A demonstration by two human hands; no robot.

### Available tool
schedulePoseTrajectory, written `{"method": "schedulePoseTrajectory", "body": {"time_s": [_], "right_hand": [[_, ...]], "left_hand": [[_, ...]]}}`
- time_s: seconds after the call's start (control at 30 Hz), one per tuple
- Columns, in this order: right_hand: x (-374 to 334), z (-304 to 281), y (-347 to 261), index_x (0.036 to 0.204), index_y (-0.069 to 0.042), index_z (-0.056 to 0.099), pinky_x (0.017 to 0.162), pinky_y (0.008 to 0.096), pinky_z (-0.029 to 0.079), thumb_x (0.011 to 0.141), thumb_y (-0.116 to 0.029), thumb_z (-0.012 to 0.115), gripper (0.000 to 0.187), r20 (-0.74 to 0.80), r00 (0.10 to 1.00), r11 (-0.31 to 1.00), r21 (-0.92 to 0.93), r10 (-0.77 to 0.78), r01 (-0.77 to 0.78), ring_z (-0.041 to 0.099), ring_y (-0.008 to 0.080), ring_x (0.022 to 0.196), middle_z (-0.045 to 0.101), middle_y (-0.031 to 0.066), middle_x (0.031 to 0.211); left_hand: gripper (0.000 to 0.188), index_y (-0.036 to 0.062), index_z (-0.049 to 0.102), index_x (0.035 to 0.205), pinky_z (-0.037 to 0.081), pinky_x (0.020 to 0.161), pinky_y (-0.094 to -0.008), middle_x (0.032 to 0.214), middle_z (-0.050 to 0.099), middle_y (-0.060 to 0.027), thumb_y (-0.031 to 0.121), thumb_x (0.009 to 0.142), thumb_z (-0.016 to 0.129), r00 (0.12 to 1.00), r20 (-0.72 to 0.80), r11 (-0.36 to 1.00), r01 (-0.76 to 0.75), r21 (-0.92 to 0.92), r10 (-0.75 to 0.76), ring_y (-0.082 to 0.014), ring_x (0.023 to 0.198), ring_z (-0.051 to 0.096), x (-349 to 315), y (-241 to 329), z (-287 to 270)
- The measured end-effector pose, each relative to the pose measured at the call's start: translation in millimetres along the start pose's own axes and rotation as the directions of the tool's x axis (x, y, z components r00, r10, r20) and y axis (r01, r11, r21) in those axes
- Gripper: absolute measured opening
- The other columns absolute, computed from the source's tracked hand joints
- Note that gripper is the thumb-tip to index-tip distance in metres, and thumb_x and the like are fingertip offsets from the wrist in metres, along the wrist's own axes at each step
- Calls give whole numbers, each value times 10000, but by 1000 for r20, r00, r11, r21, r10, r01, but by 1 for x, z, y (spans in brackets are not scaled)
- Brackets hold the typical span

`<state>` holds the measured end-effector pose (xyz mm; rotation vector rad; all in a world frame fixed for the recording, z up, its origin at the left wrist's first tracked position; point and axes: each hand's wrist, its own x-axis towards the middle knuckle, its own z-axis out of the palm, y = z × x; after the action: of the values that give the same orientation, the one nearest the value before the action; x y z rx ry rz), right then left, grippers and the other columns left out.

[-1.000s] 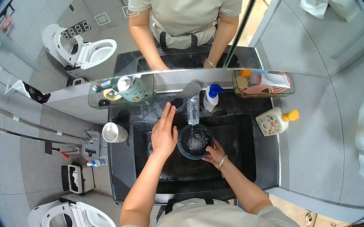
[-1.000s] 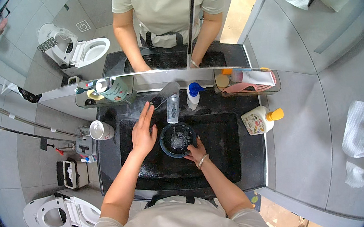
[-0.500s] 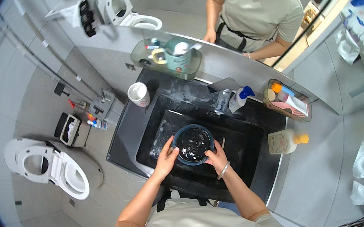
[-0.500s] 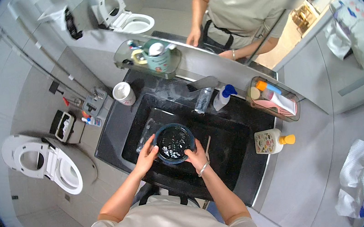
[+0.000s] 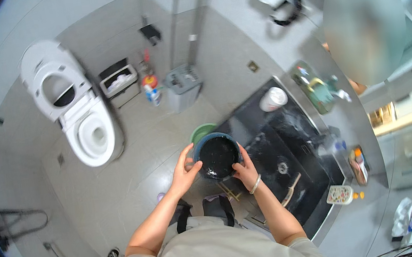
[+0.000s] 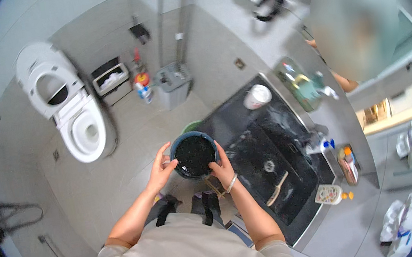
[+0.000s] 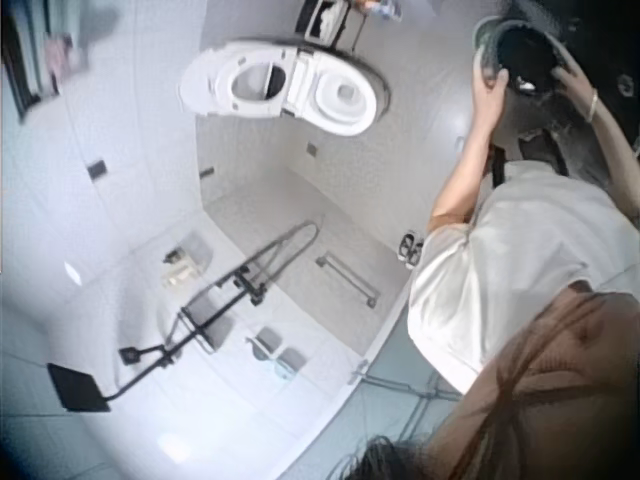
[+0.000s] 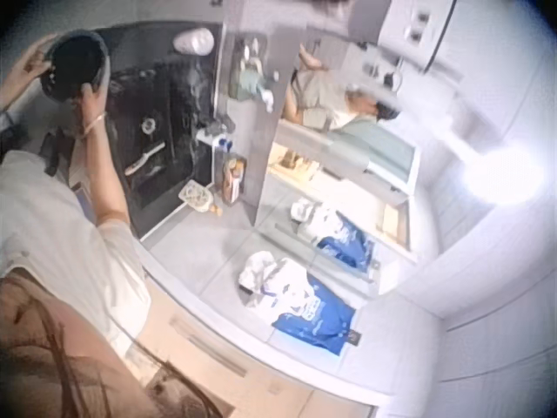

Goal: The person washes a bowl in a bathroom sink, pours the rinse water into a toilet, and then moves to a desk to place a notebook next to a laptop.

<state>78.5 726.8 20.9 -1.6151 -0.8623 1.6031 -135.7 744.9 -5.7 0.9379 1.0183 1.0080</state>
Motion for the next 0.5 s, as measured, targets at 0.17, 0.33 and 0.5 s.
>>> {"method": "schedulePoseTrajectory", "body": {"time_s": [0.17,0.33,0.5], "right_hand": [[60,136,-2,1356,-233,232,450,162,354,734,64,436,718,213,976,995,98,-56,36,420,35,536,549,-19,900],[131,256,2,1364,-255,198,477,199,380,759,39,452,719,418,907,997,-65,61,-37,445,56,557,522,-5,805],[208,367,6,1361,-255,204,485,220,399,747,42,438,721,543,831,970,-242,124,14,468,75,607,519,29,868]], "left_hand": [[574,177,357,1297,398,572,-172,967,434,-49,69,787,598,981,-184,996,-59,61,69,-54,654,493,-14,13,-131],[576,160,370,1284,418,600,-195,894,473,-39,74,771,616,892,-452,1000,-17,-15,9,-79,653,497,-21,26,-240],[574,163,386,1262,429,617,-215,882,497,-51,73,750,631,770,-638,1000,-2,20,14,-105,716,484,-4,7,-337]]}}
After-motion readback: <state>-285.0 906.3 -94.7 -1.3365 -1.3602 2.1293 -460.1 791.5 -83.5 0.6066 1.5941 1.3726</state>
